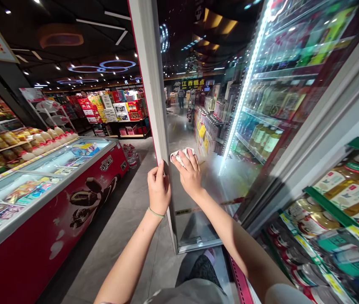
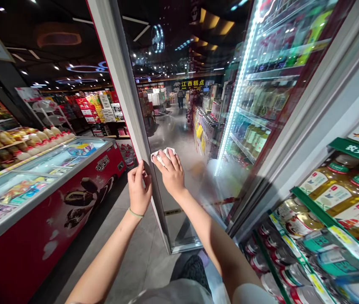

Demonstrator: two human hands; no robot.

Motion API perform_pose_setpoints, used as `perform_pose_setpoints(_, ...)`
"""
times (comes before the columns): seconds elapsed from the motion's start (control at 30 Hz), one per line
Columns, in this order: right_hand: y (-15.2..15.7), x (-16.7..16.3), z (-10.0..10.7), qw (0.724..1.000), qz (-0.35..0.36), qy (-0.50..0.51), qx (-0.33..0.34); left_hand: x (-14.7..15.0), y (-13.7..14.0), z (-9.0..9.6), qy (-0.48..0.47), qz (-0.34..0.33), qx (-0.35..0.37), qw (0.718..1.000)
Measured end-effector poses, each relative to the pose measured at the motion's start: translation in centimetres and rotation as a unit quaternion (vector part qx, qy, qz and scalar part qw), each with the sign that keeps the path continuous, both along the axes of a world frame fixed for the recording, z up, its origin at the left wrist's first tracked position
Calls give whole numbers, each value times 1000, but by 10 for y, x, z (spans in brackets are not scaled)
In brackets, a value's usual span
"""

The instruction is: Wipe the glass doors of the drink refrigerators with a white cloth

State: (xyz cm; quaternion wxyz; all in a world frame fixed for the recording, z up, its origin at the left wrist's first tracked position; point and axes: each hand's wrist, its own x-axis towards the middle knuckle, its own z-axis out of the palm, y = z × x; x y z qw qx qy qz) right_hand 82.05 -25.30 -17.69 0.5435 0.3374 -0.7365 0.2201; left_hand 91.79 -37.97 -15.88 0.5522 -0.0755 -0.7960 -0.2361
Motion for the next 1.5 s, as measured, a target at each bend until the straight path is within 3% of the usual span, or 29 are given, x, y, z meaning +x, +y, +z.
perform_pose_setpoints(0.07, 4, -1, -9, 1000, 4, 2, 17, 0, -2, -1, 4, 1, -10, 1000)
perform_pose_setpoints(0.17, 27, -7, -41, 998, 20, 28, 61, 0, -7, -1, 3, -9, -35, 999)
perform_pose_setpoints(0.23, 43, -15, -49, 999, 10, 31, 39, 1, -9, 0, -4, -13, -45, 999)
perform_pose_setpoints(0.33, 43, -24, -30, 996, -36, 1, -85, 0, -7, 1, -8, -5, -36, 999)
perform_pose_setpoints(0.4, 25, -22, -12, 993, -41, -18, -114, -1, -5, 2, -7, 5, -29, 1000)
perform_pose_setpoints(0.47, 6, -14, -8, 998, -15, -34, -55, -3, -5, 2, -4, 9, -28, 1000)
perform_pose_setpoints(0.53, -2, -7, -19, 999, 12, -44, 23, -5, -8, 1, -3, 5, -34, 999)
perform_pose_setpoints(0.63, 18, -12, -44, 998, 8, -29, 64, -5, -14, 1, -11, -6, -45, 999)
perform_pose_setpoints(0.7, 40, -24, -49, 1000, -26, -12, 10, -4, -13, 1, -14, -2, -51, 999)
perform_pose_setpoints(0.8, 55, -39, -34, 986, -78, -12, -145, -2, 1, -1, 13, 41, -58, 997)
perform_pose_setpoints(0.83, 53, -41, -27, 983, -83, -12, -165, -3, 9, -1, 33, 52, -69, 996)
perform_pose_setpoints(0.87, 50, -42, -22, 985, -79, -8, -152, -3, 16, -1, 54, 55, -86, 993)
perform_pose_setpoints(1.0, 51, -48, -20, 999, -25, 3, 34, -12, 38, 4, 76, -23, -159, 984)
perform_pose_setpoints(1.03, 58, -51, -23, 999, -28, -2, 23, -16, 40, 5, 64, -40, -163, 984)
perform_pose_setpoints(1.1, 76, -58, -31, 993, -62, -14, -95, -23, 43, 7, 39, -61, -161, 984)
perform_pose_setpoints(1.17, 88, -61, -39, 969, -103, -27, -224, -30, 46, 4, 25, -72, -161, 984)
perform_pose_setpoints(1.2, 90, -61, -43, 961, -113, -34, -250, -33, 48, 2, 20, -77, -162, 984)
perform_pose_setpoints(1.27, 89, -57, -49, 974, -100, -44, -196, -40, 54, -7, 10, -81, -161, 984)
perform_pose_setpoints(1.37, 94, -56, -55, 997, -54, -45, -20, -46, 62, -25, -13, -72, -153, 985)
perform_pose_setpoints(1.4, 99, -59, -57, 997, -57, -47, -16, -48, 64, -31, -22, -67, -152, 986)
perform_pose_setpoints(1.43, 107, -63, -59, 995, -70, -52, -52, -49, 65, -38, -31, -62, -153, 986)
perform_pose_setpoints(1.5, 122, -71, -65, 973, -104, -61, -197, -51, 66, -48, -43, -47, -156, 986)
